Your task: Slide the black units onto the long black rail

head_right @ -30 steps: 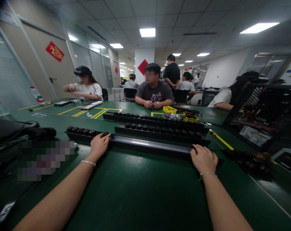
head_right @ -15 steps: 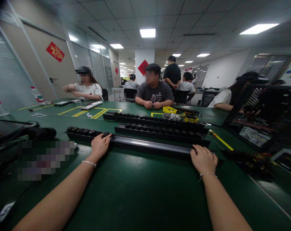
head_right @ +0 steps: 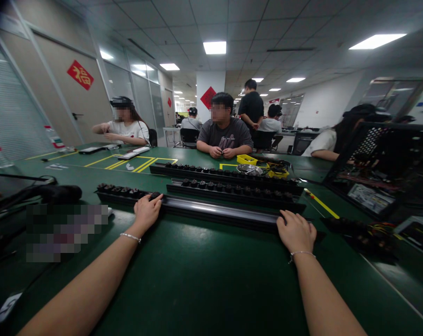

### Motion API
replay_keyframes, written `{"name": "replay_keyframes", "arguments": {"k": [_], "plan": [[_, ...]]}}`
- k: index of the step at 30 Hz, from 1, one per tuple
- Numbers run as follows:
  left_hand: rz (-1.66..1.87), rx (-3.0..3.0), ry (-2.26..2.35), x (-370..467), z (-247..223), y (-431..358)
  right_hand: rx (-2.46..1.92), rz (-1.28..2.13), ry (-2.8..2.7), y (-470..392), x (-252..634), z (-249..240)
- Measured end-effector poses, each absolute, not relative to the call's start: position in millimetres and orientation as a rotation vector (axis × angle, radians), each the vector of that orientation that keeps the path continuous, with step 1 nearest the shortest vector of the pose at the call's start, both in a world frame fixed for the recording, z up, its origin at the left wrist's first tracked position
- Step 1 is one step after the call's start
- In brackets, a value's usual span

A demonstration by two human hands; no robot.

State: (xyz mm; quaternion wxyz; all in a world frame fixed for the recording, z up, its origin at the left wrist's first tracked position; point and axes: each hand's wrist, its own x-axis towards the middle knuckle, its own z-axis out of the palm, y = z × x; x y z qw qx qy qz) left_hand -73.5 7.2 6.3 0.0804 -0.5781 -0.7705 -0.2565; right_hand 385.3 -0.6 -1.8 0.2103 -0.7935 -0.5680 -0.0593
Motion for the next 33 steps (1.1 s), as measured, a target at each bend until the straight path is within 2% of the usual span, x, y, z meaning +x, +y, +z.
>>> {"name": "replay_keyframes", "arguments": {"k": [33], "plan": [[-0.721, -1.767, -2.291, -69.3, 6.8, 6.4, -2.206, -0.19, -1.559, -0.3, 384.0, -2.7]]}}
